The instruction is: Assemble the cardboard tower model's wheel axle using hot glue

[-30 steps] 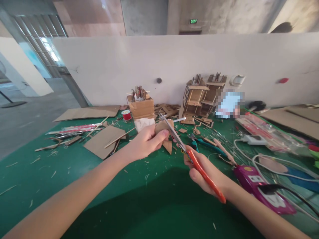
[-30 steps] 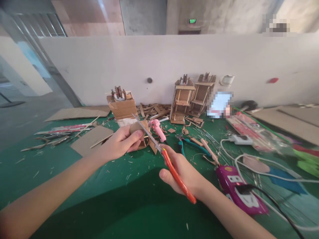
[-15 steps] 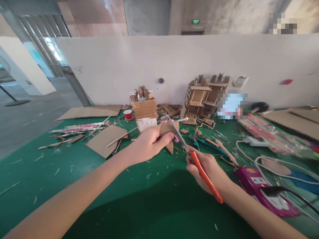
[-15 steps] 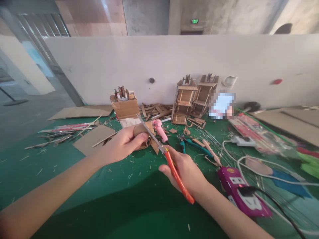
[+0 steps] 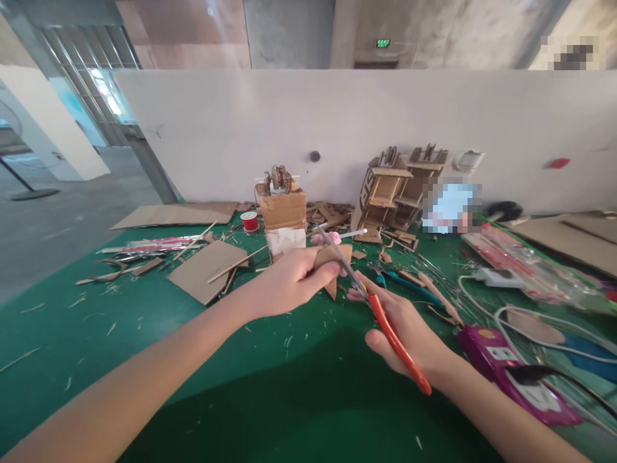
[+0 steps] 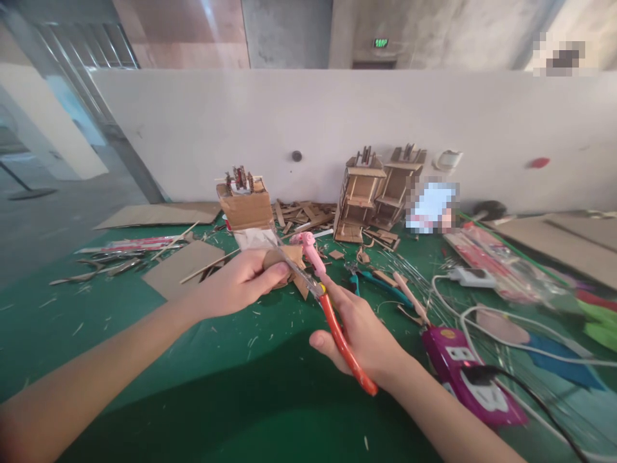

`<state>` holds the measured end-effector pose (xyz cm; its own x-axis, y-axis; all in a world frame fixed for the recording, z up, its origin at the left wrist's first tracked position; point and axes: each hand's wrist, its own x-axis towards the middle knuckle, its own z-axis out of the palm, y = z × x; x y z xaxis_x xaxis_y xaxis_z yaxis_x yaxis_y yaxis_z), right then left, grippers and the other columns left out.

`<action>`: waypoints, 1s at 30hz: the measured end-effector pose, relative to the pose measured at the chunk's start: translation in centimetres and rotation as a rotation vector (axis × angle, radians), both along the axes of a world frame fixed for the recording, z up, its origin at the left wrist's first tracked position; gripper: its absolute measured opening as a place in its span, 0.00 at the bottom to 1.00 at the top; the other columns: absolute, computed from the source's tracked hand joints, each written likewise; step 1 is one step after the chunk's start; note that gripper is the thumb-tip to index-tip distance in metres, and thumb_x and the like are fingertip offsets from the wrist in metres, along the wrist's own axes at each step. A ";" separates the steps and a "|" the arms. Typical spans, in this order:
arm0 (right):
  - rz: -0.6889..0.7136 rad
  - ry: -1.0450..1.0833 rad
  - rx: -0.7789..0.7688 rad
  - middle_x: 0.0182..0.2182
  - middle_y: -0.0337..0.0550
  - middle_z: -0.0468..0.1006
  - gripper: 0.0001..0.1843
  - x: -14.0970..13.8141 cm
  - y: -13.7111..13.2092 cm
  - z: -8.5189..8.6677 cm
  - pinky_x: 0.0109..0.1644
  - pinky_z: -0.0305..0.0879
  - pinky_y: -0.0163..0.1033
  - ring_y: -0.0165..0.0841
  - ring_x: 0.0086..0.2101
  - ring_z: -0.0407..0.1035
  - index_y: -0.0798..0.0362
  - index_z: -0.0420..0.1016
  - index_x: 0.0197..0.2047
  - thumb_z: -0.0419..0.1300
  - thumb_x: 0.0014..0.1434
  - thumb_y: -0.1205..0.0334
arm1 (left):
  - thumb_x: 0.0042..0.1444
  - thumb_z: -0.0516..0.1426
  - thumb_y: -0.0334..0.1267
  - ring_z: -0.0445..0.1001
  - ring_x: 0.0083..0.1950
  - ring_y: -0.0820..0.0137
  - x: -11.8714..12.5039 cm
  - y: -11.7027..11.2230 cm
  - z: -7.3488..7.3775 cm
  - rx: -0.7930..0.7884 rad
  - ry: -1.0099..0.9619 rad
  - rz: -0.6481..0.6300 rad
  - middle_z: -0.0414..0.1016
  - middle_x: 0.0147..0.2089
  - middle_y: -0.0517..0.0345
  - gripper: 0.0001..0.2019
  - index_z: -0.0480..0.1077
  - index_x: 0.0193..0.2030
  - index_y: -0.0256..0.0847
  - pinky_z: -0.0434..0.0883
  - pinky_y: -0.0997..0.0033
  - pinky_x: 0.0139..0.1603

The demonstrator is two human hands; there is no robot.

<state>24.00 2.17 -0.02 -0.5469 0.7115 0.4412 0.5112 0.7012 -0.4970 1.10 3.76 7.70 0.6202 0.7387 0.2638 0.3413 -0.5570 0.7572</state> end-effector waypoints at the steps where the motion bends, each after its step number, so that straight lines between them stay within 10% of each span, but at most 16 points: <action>1: 0.021 0.004 -0.014 0.50 0.58 0.73 0.46 -0.1 0.0 0.2 0.48 0.69 0.48 0.48 0.45 0.72 0.56 0.51 0.68 0.45 0.58 0.31 | 0.67 0.43 0.43 0.52 0.23 0.76 0.0 0.0 -0.1 -0.021 0.008 -0.007 0.56 0.24 0.65 0.15 0.64 0.34 0.39 0.54 0.74 0.22; 18: -0.039 0.074 -0.176 0.37 0.50 0.72 0.42 -0.4 -0.3 1.1 0.34 0.67 0.40 0.38 0.33 0.68 0.56 0.66 0.49 0.40 0.54 0.26 | 0.67 0.45 0.47 0.51 0.21 0.79 1.0 0.2 -1.9 -0.159 -0.190 -0.046 0.52 0.23 0.67 0.15 0.59 0.33 0.40 0.52 0.76 0.20; 30: -0.025 0.078 -0.183 0.30 0.43 0.68 0.37 -0.6 -0.6 1.1 0.29 0.60 0.37 0.32 0.27 0.62 0.54 0.65 0.44 0.42 0.56 0.28 | 0.67 0.44 0.46 0.58 0.25 0.77 0.7 -0.4 -0.3 -0.054 -0.008 0.027 0.60 0.24 0.63 0.19 0.64 0.32 0.38 0.57 0.76 0.25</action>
